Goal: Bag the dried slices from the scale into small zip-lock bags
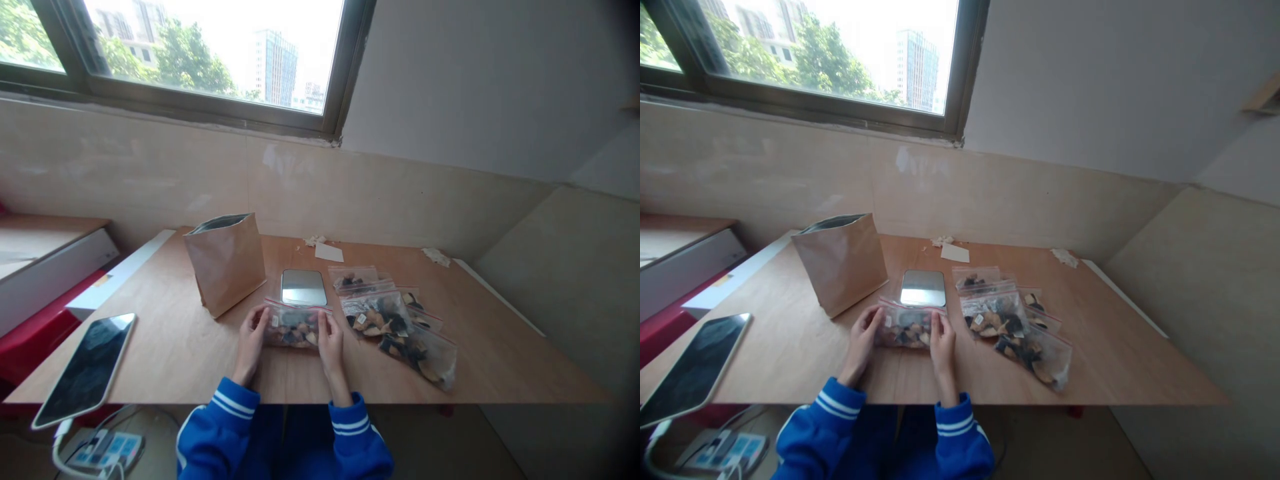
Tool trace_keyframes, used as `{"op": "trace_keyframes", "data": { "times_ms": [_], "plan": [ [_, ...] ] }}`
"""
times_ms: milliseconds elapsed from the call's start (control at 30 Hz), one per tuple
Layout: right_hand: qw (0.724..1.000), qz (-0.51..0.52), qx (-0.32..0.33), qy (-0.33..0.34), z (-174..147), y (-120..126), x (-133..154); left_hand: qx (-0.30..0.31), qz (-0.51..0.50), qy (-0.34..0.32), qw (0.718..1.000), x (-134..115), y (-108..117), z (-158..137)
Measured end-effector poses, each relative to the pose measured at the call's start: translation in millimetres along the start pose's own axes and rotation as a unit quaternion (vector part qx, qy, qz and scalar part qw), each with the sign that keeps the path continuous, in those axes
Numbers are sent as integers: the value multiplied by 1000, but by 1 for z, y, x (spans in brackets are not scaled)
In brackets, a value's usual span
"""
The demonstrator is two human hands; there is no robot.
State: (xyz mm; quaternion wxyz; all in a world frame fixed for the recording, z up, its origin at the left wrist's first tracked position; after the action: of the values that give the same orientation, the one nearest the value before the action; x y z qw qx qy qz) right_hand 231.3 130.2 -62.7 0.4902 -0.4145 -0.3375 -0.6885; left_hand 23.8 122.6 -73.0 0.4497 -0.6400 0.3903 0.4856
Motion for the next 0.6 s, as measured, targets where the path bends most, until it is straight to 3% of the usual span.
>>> {"op": "trace_keyframes", "data": {
  "times_ms": [233, 600],
  "plan": [
    [997, -31, -66, 12, -1, 15, -3, -19, -32, 27, 999, 3, 7, 0],
    [999, -29, -43, -12, -8, 15, -2, -32, -39, 41, 998, 6, 10, -3]
  ]
}}
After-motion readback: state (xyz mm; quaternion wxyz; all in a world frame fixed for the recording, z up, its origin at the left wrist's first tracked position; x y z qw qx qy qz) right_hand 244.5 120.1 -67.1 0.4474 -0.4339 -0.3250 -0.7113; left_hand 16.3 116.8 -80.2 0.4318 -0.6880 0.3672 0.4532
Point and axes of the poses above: each hand's wrist, its own z-axis towards the middle knuckle, its own y-axis out of the back of the hand, x = y × z, the point moved 6 cm from there along z, towards the middle knuckle, and after that the axes turned 11 degrees about y, right-handed, at the moved point
